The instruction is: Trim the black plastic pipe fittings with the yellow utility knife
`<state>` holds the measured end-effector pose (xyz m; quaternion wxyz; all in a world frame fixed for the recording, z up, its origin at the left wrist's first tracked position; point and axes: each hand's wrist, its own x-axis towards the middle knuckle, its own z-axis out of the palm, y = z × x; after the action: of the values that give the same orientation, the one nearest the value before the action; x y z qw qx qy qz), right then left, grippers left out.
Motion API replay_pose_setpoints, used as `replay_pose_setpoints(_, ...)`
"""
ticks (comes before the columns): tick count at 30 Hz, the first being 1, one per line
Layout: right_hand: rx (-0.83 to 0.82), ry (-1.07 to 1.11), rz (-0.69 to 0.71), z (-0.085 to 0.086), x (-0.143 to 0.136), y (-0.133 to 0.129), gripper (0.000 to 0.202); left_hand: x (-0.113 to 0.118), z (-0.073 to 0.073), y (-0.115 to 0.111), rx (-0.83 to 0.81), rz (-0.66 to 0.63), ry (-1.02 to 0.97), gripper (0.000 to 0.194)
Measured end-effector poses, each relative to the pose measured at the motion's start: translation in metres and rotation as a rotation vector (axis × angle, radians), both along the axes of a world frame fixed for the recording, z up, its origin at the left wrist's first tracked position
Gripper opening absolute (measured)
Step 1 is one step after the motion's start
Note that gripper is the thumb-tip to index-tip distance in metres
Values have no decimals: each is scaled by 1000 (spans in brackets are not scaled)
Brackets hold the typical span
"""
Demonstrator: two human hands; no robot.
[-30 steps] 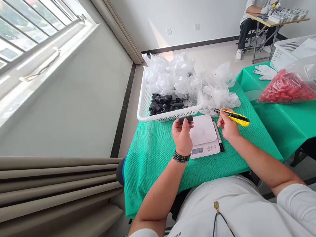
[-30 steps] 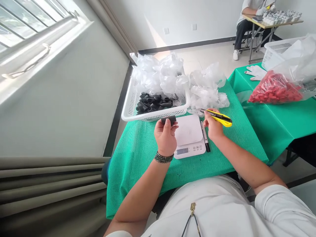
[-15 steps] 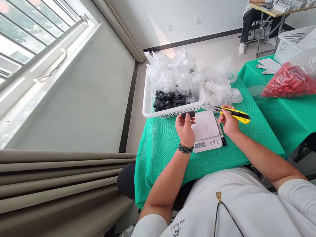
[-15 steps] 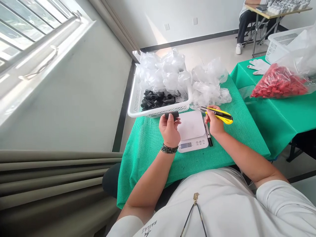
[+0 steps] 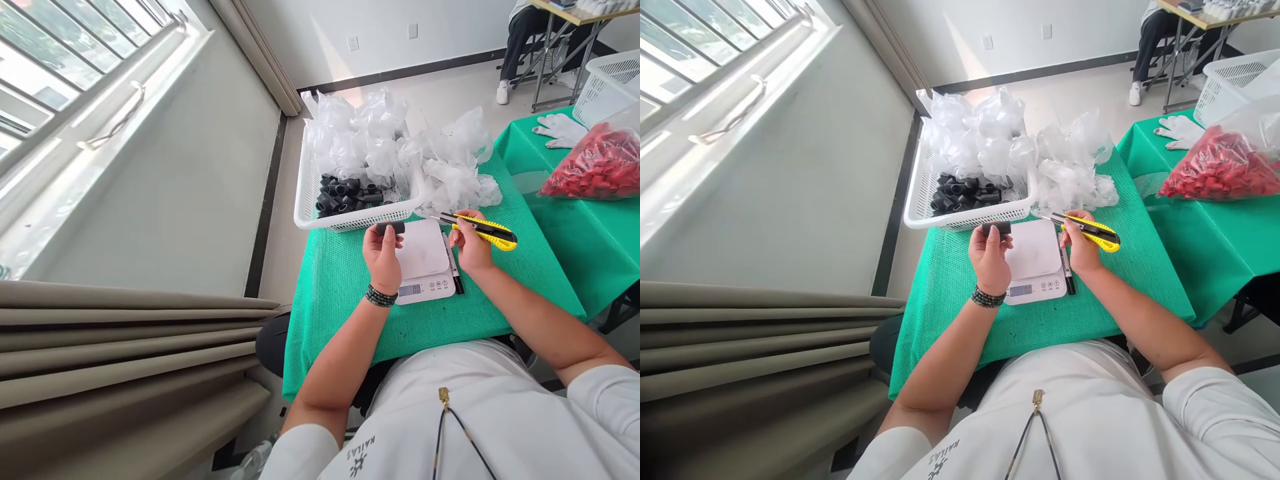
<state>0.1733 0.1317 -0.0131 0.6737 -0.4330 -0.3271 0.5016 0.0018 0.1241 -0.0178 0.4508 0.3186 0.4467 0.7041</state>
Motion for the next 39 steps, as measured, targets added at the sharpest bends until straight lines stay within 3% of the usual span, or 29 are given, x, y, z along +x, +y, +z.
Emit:
replay_pose_setpoints(5,-16,26,10,4,-1,0,40,1,1,-2,13,-7,-18,53)
replay_pose_setpoints(17,-26,95,193,6,-3,-6,39,-1,1,1,-61,-149,-200,52)
replay_pose_setpoints(28,-52,96,121,10,1,-3,40,-3,6,-2,-94,-328,-206,58)
replay_pose_setpoints(39,-25,84,123,15,-2,-6,37,-3,10,-4,-116,-399,-128,57)
